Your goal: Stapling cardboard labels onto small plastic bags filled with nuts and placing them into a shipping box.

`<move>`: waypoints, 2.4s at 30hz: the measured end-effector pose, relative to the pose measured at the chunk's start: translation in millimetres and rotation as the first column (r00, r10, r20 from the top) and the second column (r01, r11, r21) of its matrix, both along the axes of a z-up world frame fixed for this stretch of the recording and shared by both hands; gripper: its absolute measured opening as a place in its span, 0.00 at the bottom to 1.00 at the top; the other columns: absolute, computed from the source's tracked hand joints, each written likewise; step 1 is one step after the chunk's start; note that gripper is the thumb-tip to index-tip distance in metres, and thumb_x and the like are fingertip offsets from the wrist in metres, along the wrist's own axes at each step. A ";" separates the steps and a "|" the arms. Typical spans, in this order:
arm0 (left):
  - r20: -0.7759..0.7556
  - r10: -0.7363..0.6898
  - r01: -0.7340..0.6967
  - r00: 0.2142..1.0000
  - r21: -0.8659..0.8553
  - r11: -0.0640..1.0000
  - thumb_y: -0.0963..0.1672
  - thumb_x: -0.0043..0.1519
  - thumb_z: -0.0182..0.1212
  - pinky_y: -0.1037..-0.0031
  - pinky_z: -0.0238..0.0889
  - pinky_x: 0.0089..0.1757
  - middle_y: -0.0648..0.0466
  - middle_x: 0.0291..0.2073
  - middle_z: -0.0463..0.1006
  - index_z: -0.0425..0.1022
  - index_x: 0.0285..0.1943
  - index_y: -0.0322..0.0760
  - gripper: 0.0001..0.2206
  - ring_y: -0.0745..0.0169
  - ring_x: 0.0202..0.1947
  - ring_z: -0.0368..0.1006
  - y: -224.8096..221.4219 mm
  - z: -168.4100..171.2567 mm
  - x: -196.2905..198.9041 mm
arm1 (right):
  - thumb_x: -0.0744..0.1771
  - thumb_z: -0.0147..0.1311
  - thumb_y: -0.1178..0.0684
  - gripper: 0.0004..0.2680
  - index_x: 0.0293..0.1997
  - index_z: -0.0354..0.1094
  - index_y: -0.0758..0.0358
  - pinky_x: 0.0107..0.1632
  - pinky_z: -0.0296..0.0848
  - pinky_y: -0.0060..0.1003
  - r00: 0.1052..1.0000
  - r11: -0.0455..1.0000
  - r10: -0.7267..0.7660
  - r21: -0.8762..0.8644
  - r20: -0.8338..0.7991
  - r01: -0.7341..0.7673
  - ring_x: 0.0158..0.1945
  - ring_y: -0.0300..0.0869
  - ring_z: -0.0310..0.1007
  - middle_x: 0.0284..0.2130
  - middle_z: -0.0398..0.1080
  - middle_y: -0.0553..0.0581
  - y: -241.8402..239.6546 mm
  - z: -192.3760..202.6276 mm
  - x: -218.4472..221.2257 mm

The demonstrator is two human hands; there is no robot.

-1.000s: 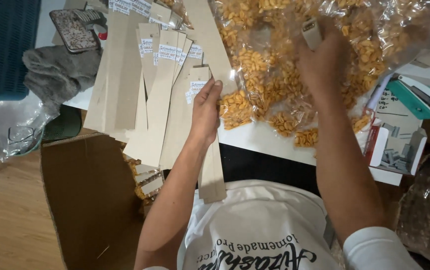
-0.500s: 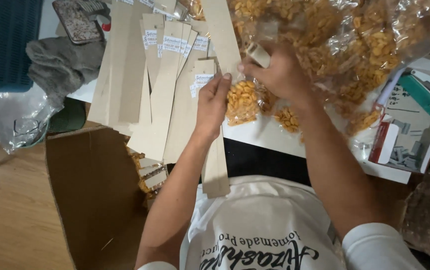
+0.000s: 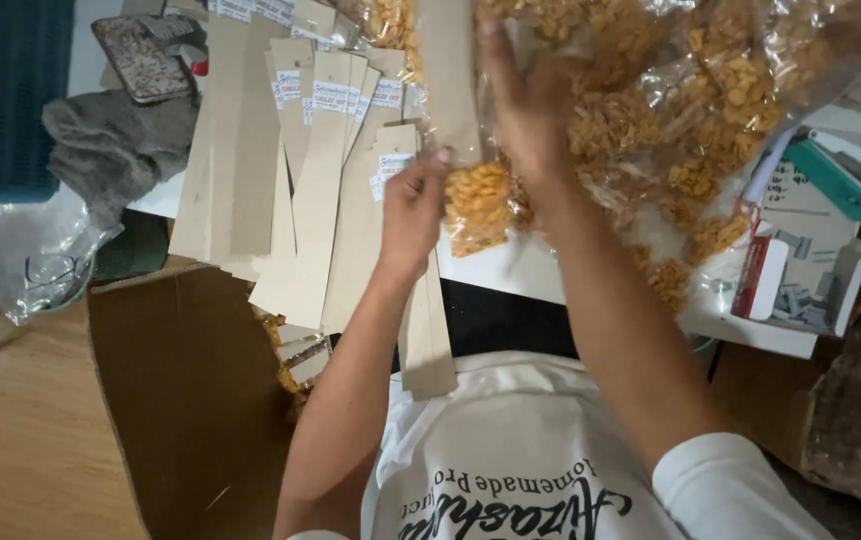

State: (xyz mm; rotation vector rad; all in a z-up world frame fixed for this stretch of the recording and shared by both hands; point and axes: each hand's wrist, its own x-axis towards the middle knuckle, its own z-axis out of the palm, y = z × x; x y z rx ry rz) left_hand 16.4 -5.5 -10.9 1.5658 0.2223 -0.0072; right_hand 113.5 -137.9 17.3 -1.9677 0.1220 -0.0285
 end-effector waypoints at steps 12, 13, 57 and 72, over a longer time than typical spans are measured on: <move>-0.456 0.008 -0.240 0.890 -0.454 0.858 0.52 0.58 0.57 0.81 0.63 0.51 0.53 0.65 0.68 0.53 0.79 0.33 0.39 0.66 0.60 0.66 16.8 15.6 8.7 | 0.72 0.55 0.67 0.07 0.35 0.72 0.74 0.21 0.67 0.22 0.221 0.519 0.841 -0.619 0.494 -0.590 0.17 0.32 0.60 0.24 0.67 0.54 -68.7 -7.7 9.8; -0.455 0.004 -0.236 0.891 -0.455 0.859 0.52 0.58 0.57 0.81 0.63 0.51 0.53 0.65 0.68 0.53 0.79 0.33 0.39 0.66 0.60 0.66 13.9 22.6 6.7 | 0.72 0.55 0.67 0.07 0.35 0.72 0.74 0.21 0.67 0.22 0.224 0.520 0.841 -0.620 0.493 -0.587 0.17 0.32 0.60 0.24 0.67 0.54 -57.2 5.0 -2.5; -0.077 -0.091 0.082 0.993 -0.104 0.991 0.49 0.69 0.60 0.83 0.51 0.33 0.69 0.20 0.61 0.74 0.26 0.48 0.15 0.79 0.26 0.54 9.3 10.1 -16.1 | 0.69 0.62 0.50 0.11 0.29 0.68 0.59 0.51 0.74 0.55 0.325 0.719 0.671 -0.691 0.666 -0.067 0.45 0.53 0.76 0.35 0.73 0.56 -61.4 -26.2 -73.1; 0.098 -0.209 0.178 0.973 0.261 0.949 0.49 0.65 0.60 0.73 0.74 0.53 0.44 0.50 0.82 0.81 0.53 0.36 0.15 0.55 0.54 0.80 -15.8 23.4 -34.0 | 0.66 0.43 0.27 0.19 0.24 0.57 0.49 0.23 0.57 0.28 0.997 0.788 -0.004 0.613 0.083 -0.048 0.19 0.35 0.59 0.17 0.57 0.44 -0.3 24.3 -51.9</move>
